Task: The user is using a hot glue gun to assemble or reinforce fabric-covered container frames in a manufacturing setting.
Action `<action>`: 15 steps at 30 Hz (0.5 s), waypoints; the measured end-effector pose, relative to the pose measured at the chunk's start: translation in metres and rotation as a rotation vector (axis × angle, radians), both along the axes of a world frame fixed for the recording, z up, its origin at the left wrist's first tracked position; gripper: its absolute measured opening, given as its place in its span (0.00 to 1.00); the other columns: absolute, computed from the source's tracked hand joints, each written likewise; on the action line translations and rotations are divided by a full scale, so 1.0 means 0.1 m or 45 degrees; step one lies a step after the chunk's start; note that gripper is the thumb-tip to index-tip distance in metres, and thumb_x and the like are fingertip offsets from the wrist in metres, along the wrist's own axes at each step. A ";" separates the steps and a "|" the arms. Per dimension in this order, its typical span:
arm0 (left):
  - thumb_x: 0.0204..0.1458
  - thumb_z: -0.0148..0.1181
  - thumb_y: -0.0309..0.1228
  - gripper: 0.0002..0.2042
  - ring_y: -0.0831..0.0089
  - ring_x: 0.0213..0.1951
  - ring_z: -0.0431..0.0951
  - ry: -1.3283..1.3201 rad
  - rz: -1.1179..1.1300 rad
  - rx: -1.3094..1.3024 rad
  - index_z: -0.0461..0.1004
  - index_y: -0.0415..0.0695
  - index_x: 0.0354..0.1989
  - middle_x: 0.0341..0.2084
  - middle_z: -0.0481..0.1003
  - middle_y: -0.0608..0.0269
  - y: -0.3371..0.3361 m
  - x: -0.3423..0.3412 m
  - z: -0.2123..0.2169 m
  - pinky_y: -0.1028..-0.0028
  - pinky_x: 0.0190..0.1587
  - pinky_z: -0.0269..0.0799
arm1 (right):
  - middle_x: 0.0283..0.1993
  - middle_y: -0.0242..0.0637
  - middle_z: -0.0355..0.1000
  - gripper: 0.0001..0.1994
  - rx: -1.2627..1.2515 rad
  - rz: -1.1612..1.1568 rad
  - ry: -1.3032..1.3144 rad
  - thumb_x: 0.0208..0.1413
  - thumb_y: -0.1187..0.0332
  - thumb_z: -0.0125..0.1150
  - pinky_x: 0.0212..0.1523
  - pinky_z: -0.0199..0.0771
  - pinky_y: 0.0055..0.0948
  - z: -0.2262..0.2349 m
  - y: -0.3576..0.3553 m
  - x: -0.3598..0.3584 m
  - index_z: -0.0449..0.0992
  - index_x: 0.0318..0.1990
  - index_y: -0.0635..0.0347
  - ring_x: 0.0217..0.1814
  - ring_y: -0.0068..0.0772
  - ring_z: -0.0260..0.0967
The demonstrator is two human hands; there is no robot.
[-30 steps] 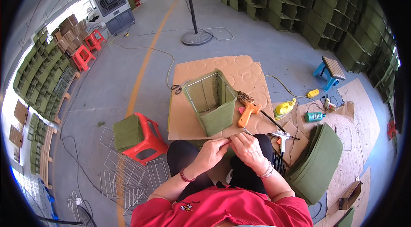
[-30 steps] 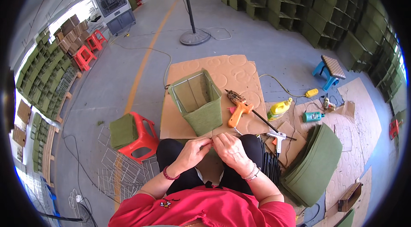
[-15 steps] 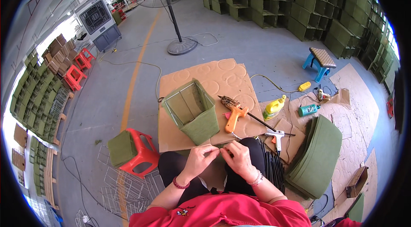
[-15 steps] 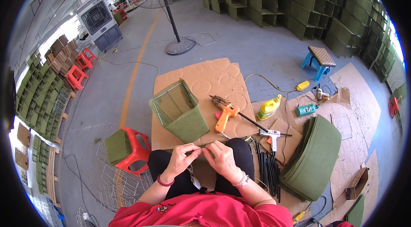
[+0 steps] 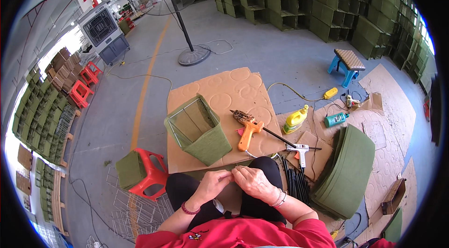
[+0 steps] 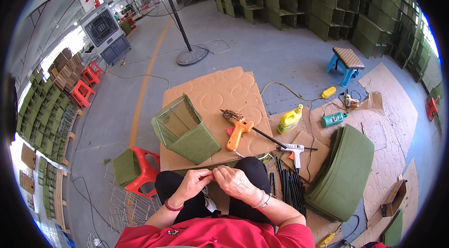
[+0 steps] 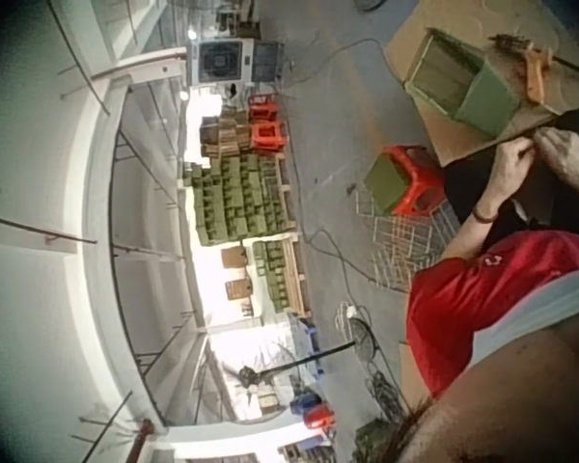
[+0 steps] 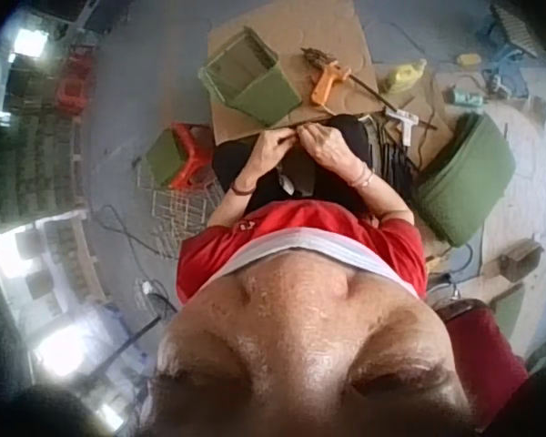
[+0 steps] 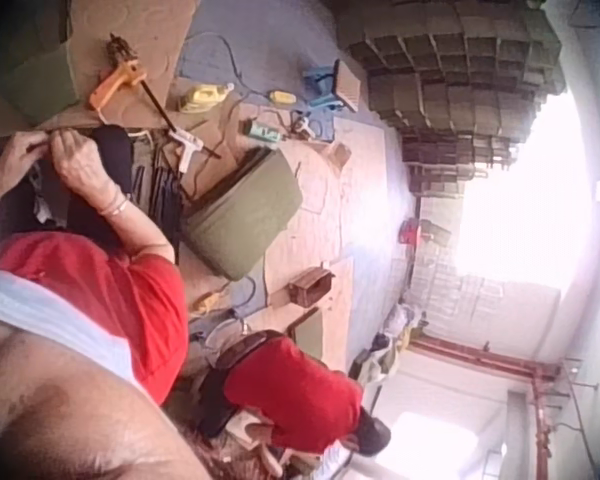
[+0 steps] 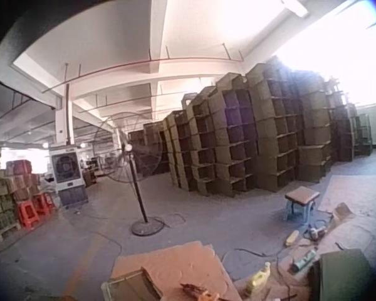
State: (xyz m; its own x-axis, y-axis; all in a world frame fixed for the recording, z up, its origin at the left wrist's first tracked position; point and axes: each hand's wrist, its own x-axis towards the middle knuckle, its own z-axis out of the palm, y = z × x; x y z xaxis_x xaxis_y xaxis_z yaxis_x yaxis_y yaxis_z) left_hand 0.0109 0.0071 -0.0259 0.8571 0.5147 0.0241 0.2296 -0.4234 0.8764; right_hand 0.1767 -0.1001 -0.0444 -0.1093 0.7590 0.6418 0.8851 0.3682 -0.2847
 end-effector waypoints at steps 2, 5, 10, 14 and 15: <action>0.55 0.55 0.22 0.08 0.77 0.33 0.79 0.045 -0.032 -0.013 0.78 0.32 0.40 0.30 0.81 0.56 0.00 0.02 0.02 0.76 0.38 0.73 | 0.30 0.38 0.68 0.13 -0.058 0.062 0.007 0.49 0.72 0.59 0.30 0.75 0.32 0.00 -0.02 0.05 0.70 0.42 0.69 0.31 0.35 0.73; 0.55 0.56 0.22 0.08 0.76 0.33 0.79 0.013 -0.044 -0.072 0.78 0.32 0.39 0.30 0.81 0.56 -0.04 0.07 0.06 0.76 0.38 0.74 | 0.28 0.36 0.67 0.12 -0.094 0.059 0.051 0.49 0.72 0.59 0.29 0.73 0.31 -0.04 -0.05 0.10 0.70 0.42 0.67 0.30 0.33 0.72; 0.56 0.57 0.23 0.07 0.75 0.33 0.80 0.047 -0.080 0.016 0.78 0.33 0.39 0.30 0.81 0.56 -0.06 0.17 0.11 0.75 0.37 0.73 | 0.29 0.36 0.67 0.13 -0.052 0.064 0.056 0.49 0.71 0.58 0.31 0.73 0.31 0.00 -0.13 0.20 0.71 0.42 0.66 0.31 0.33 0.72; 0.55 0.58 0.23 0.06 0.69 0.30 0.79 0.025 -0.112 0.050 0.77 0.34 0.38 0.29 0.79 0.53 -0.09 0.27 0.06 0.72 0.35 0.72 | 0.29 0.36 0.68 0.13 0.128 -0.023 -0.058 0.48 0.70 0.58 0.31 0.73 0.29 -0.05 -0.15 0.24 0.71 0.41 0.68 0.31 0.32 0.73; 0.55 0.58 0.23 0.06 0.69 0.30 0.79 0.027 -0.113 0.046 0.77 0.34 0.38 0.29 0.79 0.53 -0.11 0.29 0.05 0.72 0.35 0.72 | 0.29 0.36 0.68 0.13 0.124 -0.023 -0.055 0.48 0.70 0.58 0.31 0.73 0.29 -0.05 -0.17 0.25 0.71 0.41 0.68 0.31 0.32 0.73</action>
State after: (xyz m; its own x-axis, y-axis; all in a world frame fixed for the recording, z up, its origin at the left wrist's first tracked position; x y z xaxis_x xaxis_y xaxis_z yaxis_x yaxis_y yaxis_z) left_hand 0.0404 -0.0034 -0.0207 0.8996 0.4361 0.0226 0.2084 -0.4742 0.8554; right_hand 0.2017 -0.1171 -0.0489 -0.1256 0.6954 0.7075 0.9024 0.3763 -0.2097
